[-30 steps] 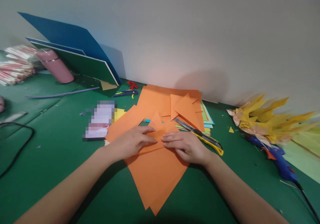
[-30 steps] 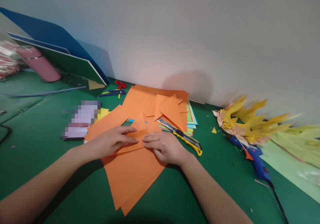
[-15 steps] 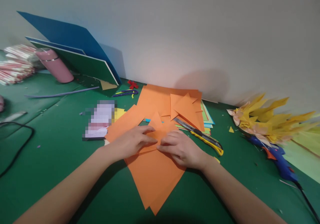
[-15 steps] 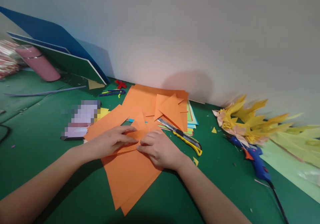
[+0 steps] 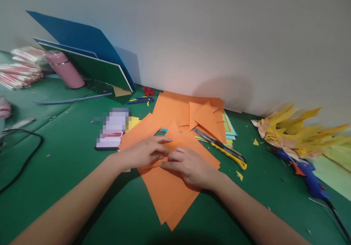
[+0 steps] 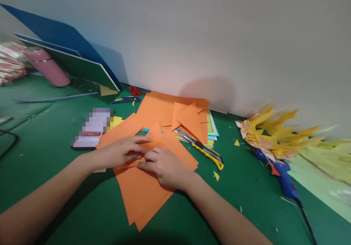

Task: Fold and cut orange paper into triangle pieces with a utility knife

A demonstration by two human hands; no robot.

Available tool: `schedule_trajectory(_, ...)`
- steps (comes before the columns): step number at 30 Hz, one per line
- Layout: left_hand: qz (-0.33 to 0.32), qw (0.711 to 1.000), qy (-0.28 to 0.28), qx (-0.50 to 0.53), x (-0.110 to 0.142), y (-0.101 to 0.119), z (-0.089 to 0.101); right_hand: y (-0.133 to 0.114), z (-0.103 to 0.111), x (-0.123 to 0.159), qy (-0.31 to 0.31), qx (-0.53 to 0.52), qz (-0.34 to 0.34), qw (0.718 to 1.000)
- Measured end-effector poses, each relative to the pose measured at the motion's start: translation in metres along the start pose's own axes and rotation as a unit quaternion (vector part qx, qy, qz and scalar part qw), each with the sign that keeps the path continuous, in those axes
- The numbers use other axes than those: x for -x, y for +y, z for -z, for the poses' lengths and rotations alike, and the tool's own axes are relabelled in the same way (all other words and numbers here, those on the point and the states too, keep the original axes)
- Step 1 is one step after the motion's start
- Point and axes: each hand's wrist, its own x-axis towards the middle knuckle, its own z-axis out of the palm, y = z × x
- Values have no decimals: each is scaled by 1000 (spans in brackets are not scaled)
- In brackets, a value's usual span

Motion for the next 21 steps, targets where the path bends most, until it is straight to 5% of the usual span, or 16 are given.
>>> schedule_trajectory(21,17,995,-75,70,3,4,16,-13,-1,-13,-70,41,-31,996)
